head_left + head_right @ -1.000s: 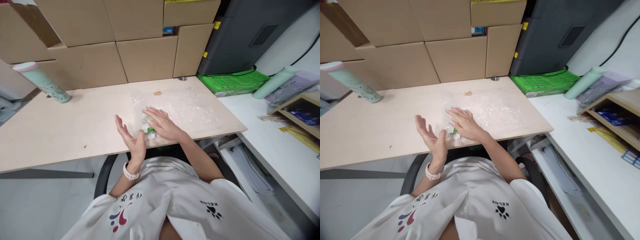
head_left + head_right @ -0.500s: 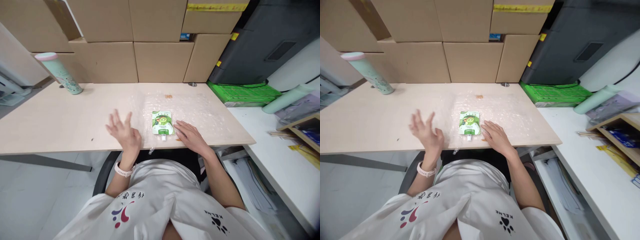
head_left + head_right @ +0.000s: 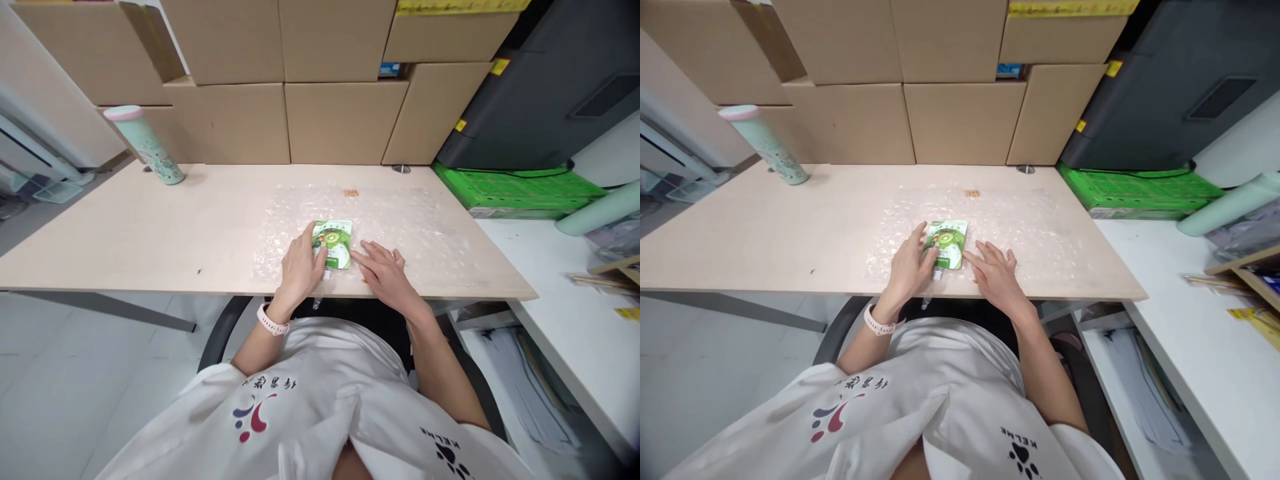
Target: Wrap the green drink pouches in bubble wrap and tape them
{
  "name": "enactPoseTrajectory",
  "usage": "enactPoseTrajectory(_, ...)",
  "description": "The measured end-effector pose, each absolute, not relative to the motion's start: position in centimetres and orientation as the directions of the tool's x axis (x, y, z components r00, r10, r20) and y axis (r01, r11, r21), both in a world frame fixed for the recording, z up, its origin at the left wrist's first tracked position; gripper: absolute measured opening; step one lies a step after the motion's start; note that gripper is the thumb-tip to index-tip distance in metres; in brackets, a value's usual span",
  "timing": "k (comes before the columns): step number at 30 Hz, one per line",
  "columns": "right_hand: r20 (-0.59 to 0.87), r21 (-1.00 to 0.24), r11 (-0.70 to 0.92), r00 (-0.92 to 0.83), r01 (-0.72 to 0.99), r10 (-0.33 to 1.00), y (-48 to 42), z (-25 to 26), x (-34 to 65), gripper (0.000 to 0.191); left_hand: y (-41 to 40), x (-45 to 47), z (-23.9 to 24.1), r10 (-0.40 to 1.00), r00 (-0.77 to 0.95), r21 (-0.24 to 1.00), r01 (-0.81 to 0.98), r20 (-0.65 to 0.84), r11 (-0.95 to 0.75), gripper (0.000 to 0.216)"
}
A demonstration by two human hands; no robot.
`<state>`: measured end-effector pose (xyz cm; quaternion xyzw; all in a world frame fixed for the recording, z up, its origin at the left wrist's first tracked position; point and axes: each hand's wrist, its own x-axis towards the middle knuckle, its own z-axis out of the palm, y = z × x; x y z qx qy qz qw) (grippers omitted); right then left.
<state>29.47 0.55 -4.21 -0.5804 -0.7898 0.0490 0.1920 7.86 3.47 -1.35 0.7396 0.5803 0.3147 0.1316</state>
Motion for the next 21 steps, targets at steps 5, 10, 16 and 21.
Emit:
enactPoseTrajectory(5, 0.247, -0.280, 0.318, -0.253, 0.906, 0.936, 0.4, -4.2, 29.2, 0.043, 3.0, 7.0, -1.3, 0.922, 0.242, 0.481, 0.796, 0.303, -0.367, 0.053)
enactPoseTrajectory(10, 0.232, -0.337, 0.284, -0.213, 0.898, 0.949, 0.5, -3.9, 31.3, 0.043, 1.2, 4.5, -0.9, 0.862, 0.478, 0.343, 0.791, 0.172, -0.507, 0.054)
enactPoseTrajectory(16, 0.299, -0.407, 0.177, -0.053, 0.896, 0.953, 0.9, -3.0, 33.2, 0.036, 0.4, 4.3, -2.2, 0.803, 0.581, 0.267, 0.759, 0.134, -0.594, 0.081)
enactPoseTrajectory(21, 0.360, -0.380, 0.268, -0.125, 0.886, 0.924, 2.4, -1.7, 28.0, 0.038, 1.2, 4.7, -1.8, 0.793, 0.603, 0.390, 0.712, 0.088, -0.585, 0.091)
